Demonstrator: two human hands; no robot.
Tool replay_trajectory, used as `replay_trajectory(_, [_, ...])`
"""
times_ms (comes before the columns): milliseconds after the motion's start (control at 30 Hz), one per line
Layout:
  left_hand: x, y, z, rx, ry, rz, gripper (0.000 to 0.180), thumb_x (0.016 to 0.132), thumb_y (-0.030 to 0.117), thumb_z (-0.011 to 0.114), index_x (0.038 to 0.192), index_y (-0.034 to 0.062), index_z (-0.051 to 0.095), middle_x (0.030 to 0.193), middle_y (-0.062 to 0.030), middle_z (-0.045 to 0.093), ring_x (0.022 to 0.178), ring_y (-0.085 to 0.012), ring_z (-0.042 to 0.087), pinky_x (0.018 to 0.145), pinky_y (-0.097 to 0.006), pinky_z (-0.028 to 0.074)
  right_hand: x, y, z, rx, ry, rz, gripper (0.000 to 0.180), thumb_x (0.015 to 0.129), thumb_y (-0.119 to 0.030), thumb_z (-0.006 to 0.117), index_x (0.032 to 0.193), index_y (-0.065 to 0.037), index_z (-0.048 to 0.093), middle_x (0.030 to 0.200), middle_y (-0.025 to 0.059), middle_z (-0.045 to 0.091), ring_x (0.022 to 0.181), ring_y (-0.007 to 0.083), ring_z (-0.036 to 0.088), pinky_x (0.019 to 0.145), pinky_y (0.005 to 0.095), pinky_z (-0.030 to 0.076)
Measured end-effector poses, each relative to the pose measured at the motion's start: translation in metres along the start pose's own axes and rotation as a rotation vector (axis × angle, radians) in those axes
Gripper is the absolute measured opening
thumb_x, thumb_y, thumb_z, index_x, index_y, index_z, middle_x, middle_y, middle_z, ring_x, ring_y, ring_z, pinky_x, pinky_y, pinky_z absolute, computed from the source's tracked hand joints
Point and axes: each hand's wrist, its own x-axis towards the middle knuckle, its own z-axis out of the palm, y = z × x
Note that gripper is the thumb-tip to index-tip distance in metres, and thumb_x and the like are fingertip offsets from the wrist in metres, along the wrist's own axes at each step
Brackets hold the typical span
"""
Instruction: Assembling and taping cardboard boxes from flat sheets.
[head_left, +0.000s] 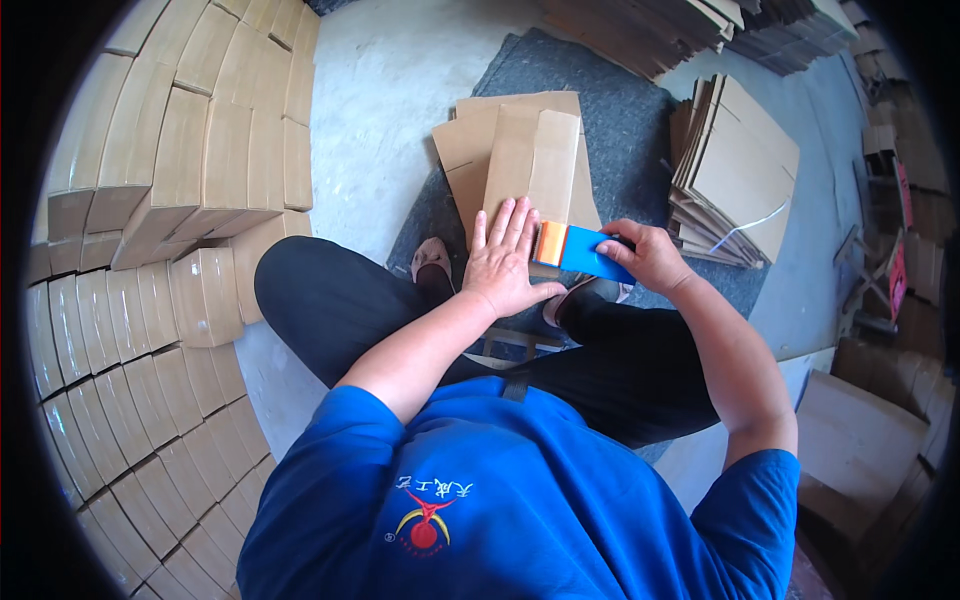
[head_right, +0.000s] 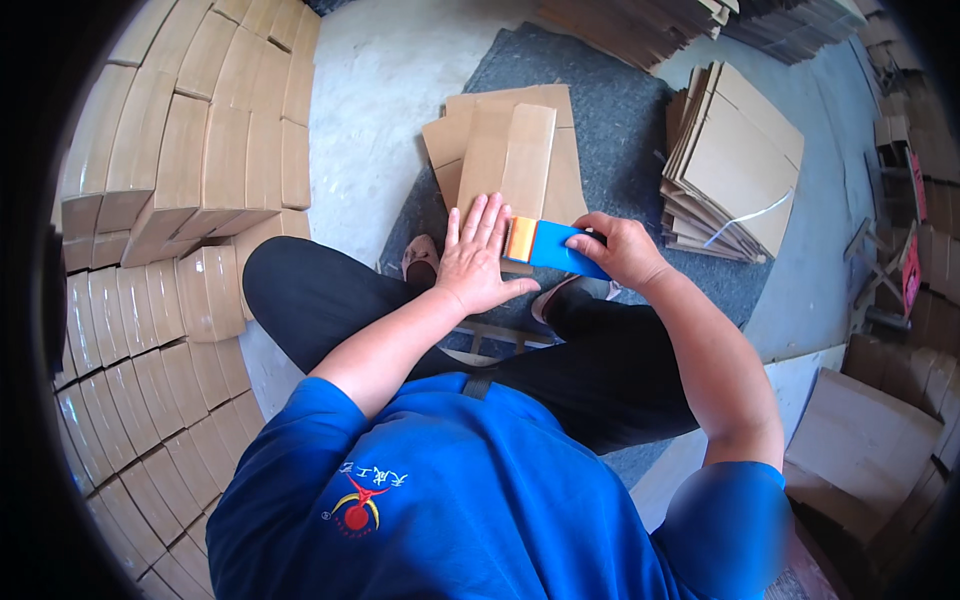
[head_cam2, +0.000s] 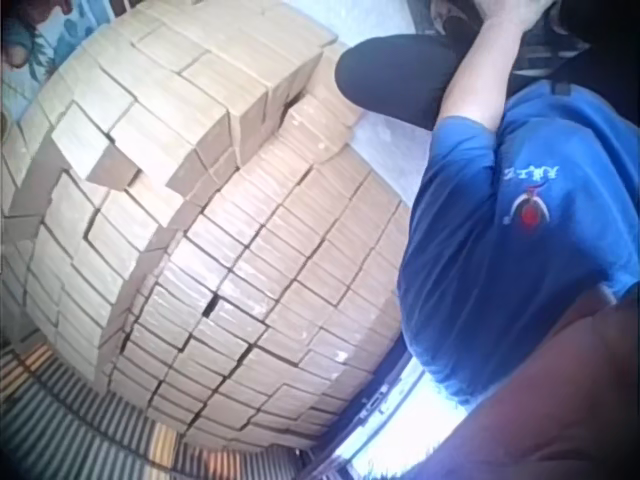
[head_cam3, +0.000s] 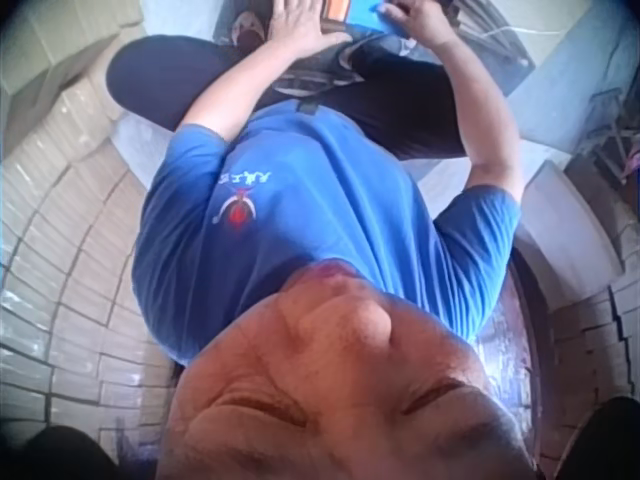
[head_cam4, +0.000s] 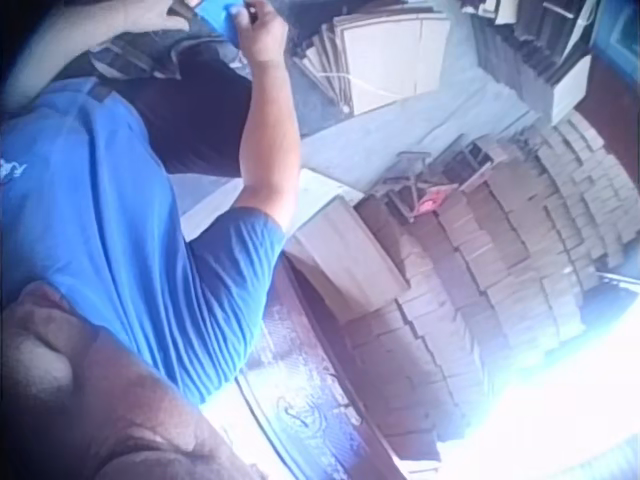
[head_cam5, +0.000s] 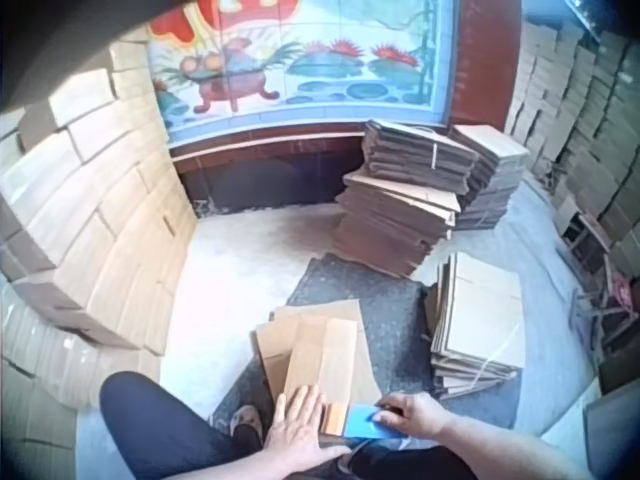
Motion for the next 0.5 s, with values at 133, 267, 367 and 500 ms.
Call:
replay_trajectory(133, [0.007, 0.002, 0.010, 0.037, 0.084, -0.022, 0.110, 0.076, 0.074, 0.058, 0.152, 0.0032, 0.023, 0.162, -0.0139, 0.010, 0.150, -0.0276, 0.003, 0.118, -0.054, -0.001, -0.004, -0.005, -0.005, -0.028, 0.004, 0.044, 0.037, 0.090, -0.038, 0.067, 0.110, -0.008, 0.069, 0.089, 0.0165, 0.070, 0.083, 0.0279, 0.070, 0.077, 0.0364, 0.054])
replay_trajectory(267, [0.006, -0.001, 0.011, 0.020, 0.063, -0.032, 0.107, 0.078, 0.069, 0.059, 0.153, 0.0030, 0.020, 0.162, -0.0144, 0.010, 0.150, -0.0284, 0.005, 0.119, -0.054, -0.001, -0.021, 0.001, -0.028, -0.051, 0.054, 0.026, 0.034, 0.088, -0.035, 0.069, 0.103, -0.005, 0.071, 0.085, 0.0146, 0.071, 0.077, 0.0250, 0.070, 0.073, 0.0352, 0.055])
replay_trajectory(367, [0.008, 0.001, 0.005, 0.017, 0.036, -0.034, 0.108, 0.078, 0.068, 0.060, 0.153, 0.0030, 0.017, 0.162, -0.0138, 0.010, 0.150, -0.0287, 0.004, 0.119, -0.054, -0.002, -0.039, 0.028, -0.056, -0.087, 0.030, 0.051, 0.033, 0.087, -0.034, 0.069, 0.103, -0.006, 0.071, 0.086, 0.0125, 0.070, 0.076, 0.0237, 0.069, 0.074, 0.0338, 0.054])
replay_trajectory(500, [0.009, -0.003, 0.010, 0.017, 0.042, -0.024, 0.104, 0.080, 0.070, 0.056, 0.153, 0.0047, 0.021, 0.162, -0.0123, 0.011, 0.150, -0.0272, 0.003, 0.119, -0.054, -0.003, -0.052, 0.053, -0.076, -0.194, 0.030, 0.057, 0.030, 0.086, -0.033, 0.069, 0.102, -0.008, 0.071, 0.090, 0.0129, 0.070, 0.079, 0.0269, 0.069, 0.076, 0.0354, 0.054])
